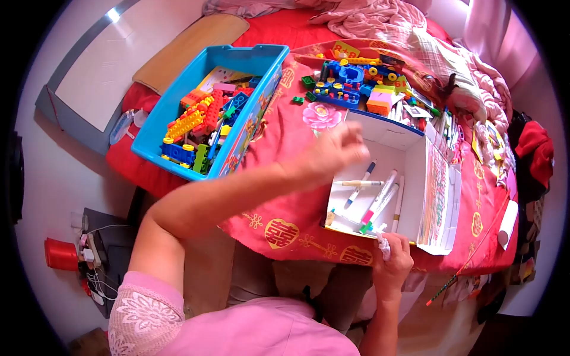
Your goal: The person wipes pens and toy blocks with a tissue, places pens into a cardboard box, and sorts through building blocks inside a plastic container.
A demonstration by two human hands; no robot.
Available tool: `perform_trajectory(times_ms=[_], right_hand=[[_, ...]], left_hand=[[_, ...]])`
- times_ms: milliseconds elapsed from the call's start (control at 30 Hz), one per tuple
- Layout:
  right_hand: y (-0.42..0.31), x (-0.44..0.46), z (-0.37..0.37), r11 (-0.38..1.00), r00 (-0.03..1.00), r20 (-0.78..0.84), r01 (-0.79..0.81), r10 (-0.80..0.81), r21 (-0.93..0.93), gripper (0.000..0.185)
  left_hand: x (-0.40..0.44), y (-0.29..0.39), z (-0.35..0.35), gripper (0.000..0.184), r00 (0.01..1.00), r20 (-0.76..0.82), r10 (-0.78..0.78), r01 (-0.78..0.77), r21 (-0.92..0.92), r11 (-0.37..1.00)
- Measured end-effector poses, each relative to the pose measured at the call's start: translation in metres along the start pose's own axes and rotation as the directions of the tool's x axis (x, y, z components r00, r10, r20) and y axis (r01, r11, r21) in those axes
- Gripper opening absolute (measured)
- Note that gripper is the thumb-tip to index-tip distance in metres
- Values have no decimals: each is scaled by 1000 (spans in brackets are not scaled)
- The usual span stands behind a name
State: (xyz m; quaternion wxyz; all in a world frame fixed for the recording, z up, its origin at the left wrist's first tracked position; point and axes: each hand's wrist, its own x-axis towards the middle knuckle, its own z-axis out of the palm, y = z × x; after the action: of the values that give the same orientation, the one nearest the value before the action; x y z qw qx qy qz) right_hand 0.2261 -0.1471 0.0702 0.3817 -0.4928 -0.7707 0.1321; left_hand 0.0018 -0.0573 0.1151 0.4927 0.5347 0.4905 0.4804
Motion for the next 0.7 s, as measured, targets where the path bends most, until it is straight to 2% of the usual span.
perform_trajectory(times_ms=[100, 133, 167, 233, 300, 333, 400, 433, 500, 633, 667, 700], right_hand=[[-1, 1, 0, 1000, 1000, 6, 1, -1, 2, 17], [-1, 1, 0, 1000, 1000, 8, 0, 0, 4, 17], [0, 1, 0, 1000, 1000, 11, -1, 0, 6, 17], [1, 0, 1, 1000, 1000, 14, -1, 1, 11, 17], [0, 0, 1, 1000, 1000, 16, -14, 13, 13, 16], [-1, 0, 2, 1000, 1000, 18, -18, 17, 14, 16], [0, 1, 3, 1000, 1000, 23, -10, 9, 7, 15], [0, 1, 3, 1000, 1000, 23, -6, 5, 2, 14], [-1, 2, 2, 1000, 999, 34, 4, -4, -19, 14], [-3, 1, 2, 1000, 999, 42, -16, 16, -5, 13], [-3, 1, 2, 1000, 999, 48, -16, 16, -11, 13], [-4, 1, 2, 1000, 998, 55, -15, 16, -15, 12]], left_hand=[[8, 41, -80, 34, 962, -124, 245, -233, 102, 967], [9, 45, -114, 31, 909, -157, 385, -331, 288, 899], [-4, 60, -141, 30, 895, -179, 408, -236, 585, 776], [-17, 54, -200, 28, 921, -125, 368, -70, 879, 472], [-42, 51, -222, 22, 970, -40, 241, -52, 930, 363], [-48, 51, -222, 21, 995, -78, 55, 57, 947, 316], [-62, 53, -218, 23, 934, -179, -308, 239, 956, 169], [-67, 45, -217, 28, 934, -204, -294, 266, 945, 190], [-72, 31, -217, 33, 965, -115, -236, 127, 991, 35], [-77, 11, -212, 32, 965, -210, -155, 220, 974, 50], [-78, 0, -221, 26, 984, -156, -83, 157, 987, 13], [-78, 5, -225, 24, 962, -219, -163, 242, 960, 138]])
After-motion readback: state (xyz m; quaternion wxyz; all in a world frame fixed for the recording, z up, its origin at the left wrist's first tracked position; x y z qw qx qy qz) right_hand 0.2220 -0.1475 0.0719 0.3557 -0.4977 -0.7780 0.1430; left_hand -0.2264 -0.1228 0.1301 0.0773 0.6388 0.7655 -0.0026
